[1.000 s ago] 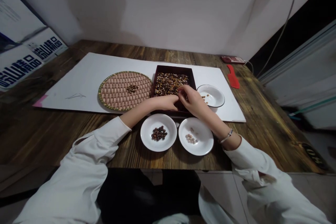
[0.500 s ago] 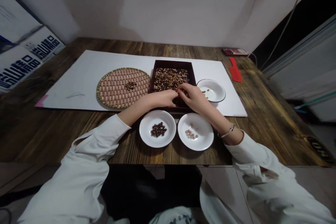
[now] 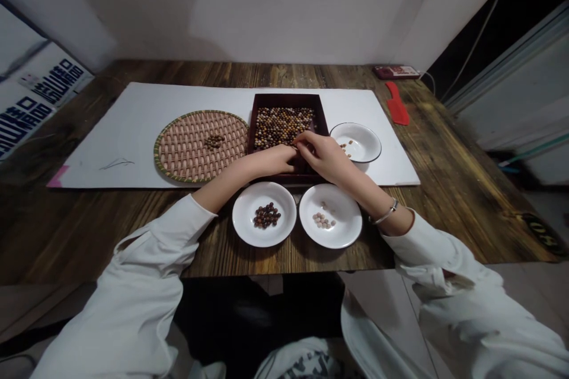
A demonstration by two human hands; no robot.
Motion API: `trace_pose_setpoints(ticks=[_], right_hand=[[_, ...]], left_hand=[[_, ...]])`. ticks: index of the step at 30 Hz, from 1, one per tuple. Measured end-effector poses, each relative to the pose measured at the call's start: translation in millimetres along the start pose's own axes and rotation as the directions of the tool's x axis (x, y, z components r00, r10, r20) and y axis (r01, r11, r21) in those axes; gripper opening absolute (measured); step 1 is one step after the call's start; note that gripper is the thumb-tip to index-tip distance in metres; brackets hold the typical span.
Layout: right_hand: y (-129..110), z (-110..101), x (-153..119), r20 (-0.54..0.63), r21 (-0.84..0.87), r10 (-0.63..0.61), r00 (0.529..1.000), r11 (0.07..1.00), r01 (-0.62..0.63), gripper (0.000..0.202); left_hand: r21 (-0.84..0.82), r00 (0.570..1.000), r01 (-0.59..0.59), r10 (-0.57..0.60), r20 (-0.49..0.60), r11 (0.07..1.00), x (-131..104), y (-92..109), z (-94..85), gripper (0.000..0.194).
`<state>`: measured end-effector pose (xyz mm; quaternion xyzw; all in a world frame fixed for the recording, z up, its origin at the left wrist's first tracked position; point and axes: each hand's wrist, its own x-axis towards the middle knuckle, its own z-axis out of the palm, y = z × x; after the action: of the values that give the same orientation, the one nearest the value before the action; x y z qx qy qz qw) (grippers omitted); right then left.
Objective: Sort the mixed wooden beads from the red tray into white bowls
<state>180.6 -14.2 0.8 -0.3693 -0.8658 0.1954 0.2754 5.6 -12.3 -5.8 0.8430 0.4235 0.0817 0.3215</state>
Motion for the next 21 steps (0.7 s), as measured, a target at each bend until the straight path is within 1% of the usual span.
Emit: trace_pose_setpoints(ticks=[4, 10, 15, 18, 21], right_hand=[[0, 0, 1, -0.007, 0.012, -0.022, 1.000, 1.000, 0.022, 0.020], [1, 1, 1, -0.003, 0.000, -0.034, 0.999, 0.999, 0.034, 0.019], [3, 2, 2, -0.059, 0.018, -0.076, 0.995, 0.997, 0.077, 0.018], [3, 2, 1, -0.081, 0.025, -0.077, 0.994, 0.997, 0.079, 0.017], [4, 2, 1, -0.078, 0.025, -0.075, 0.994, 0.997, 0.077, 0.016]], left_hand=[[0.039, 1.000, 0.006, -0.006, -0.018, 0.999, 3, -2, 2.0, 0.024], [0.083, 0.999, -0.022, 0.024, -0.024, 0.996, 6, -6, 3.3, 0.025], [0.113, 0.995, -0.038, 0.048, -0.088, 0.993, 5, -1, 3.0, 0.028], [0.110, 0.993, -0.065, 0.075, -0.088, 0.992, 2, 2, 2.4, 0.030], [0.112, 0.995, -0.050, 0.059, -0.084, 0.992, 1, 4, 1.9, 0.028]])
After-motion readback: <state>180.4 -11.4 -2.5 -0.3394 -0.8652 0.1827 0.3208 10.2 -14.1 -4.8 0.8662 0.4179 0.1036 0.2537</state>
